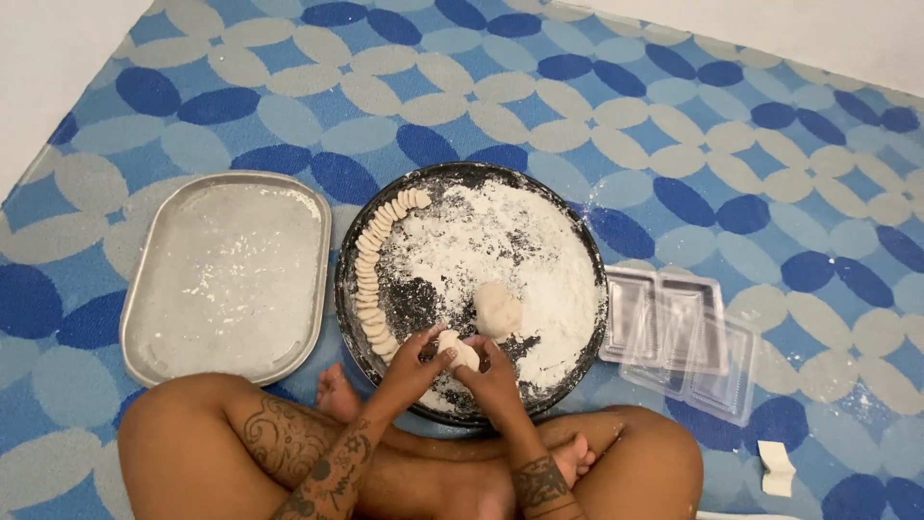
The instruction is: Forming small dough pieces by pinching them from a larger mass and arranging them on a floured tray.
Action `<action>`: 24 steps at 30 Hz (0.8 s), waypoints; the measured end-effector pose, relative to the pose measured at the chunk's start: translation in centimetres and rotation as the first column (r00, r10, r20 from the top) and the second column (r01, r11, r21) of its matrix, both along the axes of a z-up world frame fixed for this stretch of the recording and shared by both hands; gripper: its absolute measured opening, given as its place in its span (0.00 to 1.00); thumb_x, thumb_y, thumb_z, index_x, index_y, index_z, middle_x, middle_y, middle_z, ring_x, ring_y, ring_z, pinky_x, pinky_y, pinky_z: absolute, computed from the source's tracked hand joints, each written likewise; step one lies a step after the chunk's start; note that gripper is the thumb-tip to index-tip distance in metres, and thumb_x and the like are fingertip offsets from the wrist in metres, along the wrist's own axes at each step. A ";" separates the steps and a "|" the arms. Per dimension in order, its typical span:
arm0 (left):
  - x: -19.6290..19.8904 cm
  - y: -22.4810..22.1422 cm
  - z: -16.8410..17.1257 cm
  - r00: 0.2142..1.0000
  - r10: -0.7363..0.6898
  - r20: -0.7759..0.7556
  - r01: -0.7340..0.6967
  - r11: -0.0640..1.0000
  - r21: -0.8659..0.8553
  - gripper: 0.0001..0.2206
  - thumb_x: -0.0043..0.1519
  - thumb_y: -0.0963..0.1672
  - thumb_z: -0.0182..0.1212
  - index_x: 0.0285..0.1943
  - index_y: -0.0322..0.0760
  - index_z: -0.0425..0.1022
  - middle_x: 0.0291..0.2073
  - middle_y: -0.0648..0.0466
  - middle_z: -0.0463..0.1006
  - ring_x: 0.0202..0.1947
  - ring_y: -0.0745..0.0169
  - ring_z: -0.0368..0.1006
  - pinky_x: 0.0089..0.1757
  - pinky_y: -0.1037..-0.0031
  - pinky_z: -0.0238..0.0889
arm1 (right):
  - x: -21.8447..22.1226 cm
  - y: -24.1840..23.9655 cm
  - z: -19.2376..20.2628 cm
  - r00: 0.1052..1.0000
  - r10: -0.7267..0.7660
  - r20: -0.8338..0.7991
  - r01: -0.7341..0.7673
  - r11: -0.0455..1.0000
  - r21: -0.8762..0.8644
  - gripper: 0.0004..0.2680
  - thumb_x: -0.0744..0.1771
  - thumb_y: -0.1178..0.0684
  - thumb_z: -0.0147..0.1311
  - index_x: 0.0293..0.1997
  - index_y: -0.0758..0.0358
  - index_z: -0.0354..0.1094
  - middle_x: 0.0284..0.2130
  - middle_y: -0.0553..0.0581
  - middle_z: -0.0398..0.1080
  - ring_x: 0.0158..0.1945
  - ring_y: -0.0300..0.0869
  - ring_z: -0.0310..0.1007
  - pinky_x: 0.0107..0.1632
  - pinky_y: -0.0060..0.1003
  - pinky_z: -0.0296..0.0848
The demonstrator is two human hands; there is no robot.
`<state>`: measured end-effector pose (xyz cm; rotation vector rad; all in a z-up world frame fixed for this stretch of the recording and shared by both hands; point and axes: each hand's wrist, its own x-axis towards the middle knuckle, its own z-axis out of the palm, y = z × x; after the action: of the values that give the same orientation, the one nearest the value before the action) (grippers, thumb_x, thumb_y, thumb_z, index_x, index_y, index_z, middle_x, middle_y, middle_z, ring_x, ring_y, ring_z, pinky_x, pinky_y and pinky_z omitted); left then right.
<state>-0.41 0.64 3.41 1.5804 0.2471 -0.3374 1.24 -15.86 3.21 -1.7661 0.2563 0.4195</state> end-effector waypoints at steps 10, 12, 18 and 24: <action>0.4 -0.5 1.1 0.992 0.012 -0.125 -0.020 0.998 -0.061 0.28 0.58 0.53 0.62 0.66 0.40 0.73 0.57 0.52 0.82 0.58 0.58 0.76 0.55 0.67 0.69 | -0.7 -0.1 3.4 0.967 0.093 -0.238 -0.026 0.962 0.271 0.16 0.62 0.54 0.62 0.53 0.58 0.64 0.48 0.56 0.68 0.46 0.44 0.67 0.48 0.37 0.70; 0.2 -0.4 0.9 0.998 -0.023 -0.065 0.017 0.995 -0.094 0.21 0.61 0.55 0.58 0.54 0.39 0.76 0.45 0.54 0.82 0.46 0.63 0.76 0.47 0.72 0.69 | -1.0 0.0 3.7 0.955 0.130 -0.267 -0.043 0.950 0.310 0.19 0.62 0.46 0.62 0.57 0.57 0.66 0.48 0.57 0.72 0.47 0.44 0.69 0.49 0.39 0.69; 0.4 -0.6 2.7 0.983 -0.111 -0.147 0.086 0.982 -0.171 0.25 0.61 0.54 0.56 0.65 0.41 0.75 0.58 0.52 0.82 0.58 0.60 0.77 0.56 0.70 0.69 | -0.8 -1.2 -0.4 0.960 0.086 -0.266 0.069 0.849 0.525 0.14 0.68 0.53 0.53 0.59 0.66 0.67 0.42 0.56 0.71 0.38 0.40 0.69 0.41 0.30 0.71; -0.1 -1.1 2.5 0.970 -0.055 -0.236 0.052 0.998 -0.019 0.27 0.60 0.56 0.57 0.69 0.48 0.71 0.67 0.52 0.71 0.67 0.54 0.68 0.62 0.59 0.62 | -1.0 -1.5 -0.6 0.962 0.113 -0.250 0.047 0.830 0.556 0.18 0.64 0.52 0.59 0.58 0.72 0.68 0.46 0.61 0.72 0.44 0.45 0.71 0.46 0.37 0.77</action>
<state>-0.54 -0.46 5.94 1.5366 0.3855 -0.5702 0.23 -17.36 2.65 -1.1316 0.2641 0.6910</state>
